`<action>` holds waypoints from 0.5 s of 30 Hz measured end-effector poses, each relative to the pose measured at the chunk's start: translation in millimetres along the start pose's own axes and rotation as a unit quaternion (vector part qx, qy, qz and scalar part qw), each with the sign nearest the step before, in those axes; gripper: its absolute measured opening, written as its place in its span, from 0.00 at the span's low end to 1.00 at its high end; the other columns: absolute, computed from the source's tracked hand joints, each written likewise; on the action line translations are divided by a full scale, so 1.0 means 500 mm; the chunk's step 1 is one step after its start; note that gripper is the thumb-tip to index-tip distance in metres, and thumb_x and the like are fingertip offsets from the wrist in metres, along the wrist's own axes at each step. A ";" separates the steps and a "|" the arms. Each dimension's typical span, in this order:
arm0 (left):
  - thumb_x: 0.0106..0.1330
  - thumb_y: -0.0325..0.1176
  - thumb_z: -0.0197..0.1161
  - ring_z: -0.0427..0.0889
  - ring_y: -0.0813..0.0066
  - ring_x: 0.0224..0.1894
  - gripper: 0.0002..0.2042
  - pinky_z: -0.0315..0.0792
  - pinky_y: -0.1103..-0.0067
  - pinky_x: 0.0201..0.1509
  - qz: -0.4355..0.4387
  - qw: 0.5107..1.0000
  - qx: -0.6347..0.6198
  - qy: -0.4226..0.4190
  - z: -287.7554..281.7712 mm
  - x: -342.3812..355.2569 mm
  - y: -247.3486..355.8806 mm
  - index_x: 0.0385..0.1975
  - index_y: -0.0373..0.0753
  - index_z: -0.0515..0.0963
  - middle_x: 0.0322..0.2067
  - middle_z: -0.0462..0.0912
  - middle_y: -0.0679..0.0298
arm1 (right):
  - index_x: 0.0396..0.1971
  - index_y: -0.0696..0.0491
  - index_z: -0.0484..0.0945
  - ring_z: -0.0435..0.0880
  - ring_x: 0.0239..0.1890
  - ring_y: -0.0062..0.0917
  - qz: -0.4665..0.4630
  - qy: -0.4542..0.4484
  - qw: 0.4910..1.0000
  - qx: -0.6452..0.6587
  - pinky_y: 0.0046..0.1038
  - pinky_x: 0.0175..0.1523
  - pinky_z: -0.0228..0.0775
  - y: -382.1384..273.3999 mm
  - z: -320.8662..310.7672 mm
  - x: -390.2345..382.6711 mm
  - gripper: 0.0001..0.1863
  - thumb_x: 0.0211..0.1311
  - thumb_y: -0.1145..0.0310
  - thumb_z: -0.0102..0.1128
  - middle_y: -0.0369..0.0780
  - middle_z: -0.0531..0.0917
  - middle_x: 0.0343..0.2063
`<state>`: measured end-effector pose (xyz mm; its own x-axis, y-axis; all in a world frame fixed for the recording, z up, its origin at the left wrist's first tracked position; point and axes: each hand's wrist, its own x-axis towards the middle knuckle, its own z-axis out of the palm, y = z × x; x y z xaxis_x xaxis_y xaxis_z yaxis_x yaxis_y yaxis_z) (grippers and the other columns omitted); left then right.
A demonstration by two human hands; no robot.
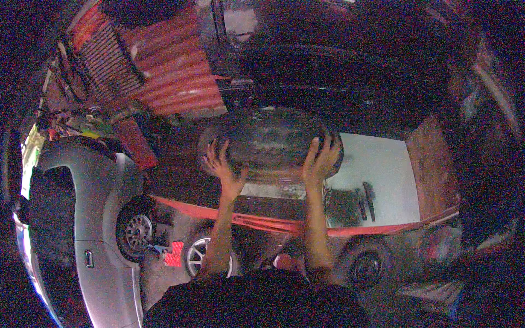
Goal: The person removes a tire from a car wheel hub, places it on the floor, and then picks up a new tire with a silver rim. They mount the new tire onto the hub and begin tightening the lug nuts by hand.
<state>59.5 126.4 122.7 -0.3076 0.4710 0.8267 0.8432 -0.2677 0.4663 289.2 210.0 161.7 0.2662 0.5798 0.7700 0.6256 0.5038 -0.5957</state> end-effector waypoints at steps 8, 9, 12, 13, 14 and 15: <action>0.69 0.50 0.54 0.33 0.51 0.78 0.35 0.19 0.46 0.73 -0.166 0.981 -0.097 0.004 -0.050 -0.105 0.067 0.73 0.44 0.54 0.75 0.45 0.55 | 0.63 0.62 0.67 0.62 0.68 0.53 0.131 0.031 0.989 0.065 0.46 0.72 0.51 0.046 -0.059 -0.100 0.33 0.74 0.48 0.48 0.59 0.65 0.65; 0.71 0.51 0.52 0.32 0.52 0.78 0.35 0.20 0.47 0.74 -0.193 0.975 -0.109 0.034 -0.046 -0.114 0.076 0.74 0.43 0.52 0.76 0.44 0.55 | 0.64 0.63 0.66 0.61 0.68 0.53 0.149 0.046 0.985 0.075 0.46 0.72 0.50 0.051 -0.065 -0.111 0.34 0.74 0.48 0.48 0.59 0.64 0.66; 0.74 0.53 0.50 0.30 0.53 0.78 0.38 0.23 0.50 0.75 -0.266 0.947 -0.153 0.099 -0.049 -0.141 0.105 0.75 0.40 0.45 0.76 0.41 0.53 | 0.68 0.65 0.59 0.57 0.72 0.49 0.223 0.075 0.962 0.138 0.43 0.75 0.47 0.067 -0.088 -0.134 0.39 0.72 0.47 0.51 0.58 0.60 0.69; 0.74 0.54 0.50 0.29 0.53 0.78 0.39 0.24 0.52 0.76 -0.289 0.935 -0.169 0.118 -0.056 -0.148 0.116 0.76 0.38 0.42 0.76 0.40 0.52 | 0.69 0.65 0.58 0.57 0.72 0.48 0.249 0.088 0.951 0.160 0.42 0.75 0.47 0.072 -0.097 -0.138 0.40 0.72 0.47 0.51 0.58 0.59 0.69; 0.74 0.54 0.51 0.29 0.54 0.78 0.41 0.26 0.54 0.77 -0.309 0.918 -0.206 0.139 -0.065 -0.157 0.123 0.76 0.38 0.41 0.76 0.38 0.51 | 0.71 0.62 0.55 0.58 0.72 0.44 0.274 0.099 0.934 0.204 0.41 0.75 0.47 0.077 -0.113 -0.146 0.42 0.70 0.47 0.54 0.55 0.57 0.71; 0.73 0.54 0.53 0.29 0.54 0.78 0.42 0.28 0.56 0.77 -0.326 0.901 -0.240 0.158 -0.075 -0.169 0.125 0.76 0.38 0.39 0.77 0.37 0.51 | 0.72 0.60 0.52 0.61 0.70 0.44 0.301 0.110 0.915 0.245 0.41 0.73 0.51 0.084 -0.123 -0.158 0.43 0.69 0.47 0.55 0.54 0.59 0.70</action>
<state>121.8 38.5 93.9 -0.8419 0.4177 0.3416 0.1740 -0.3891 0.9046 339.7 145.9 90.1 0.6285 0.7316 0.2641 -0.0729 0.3934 -0.9165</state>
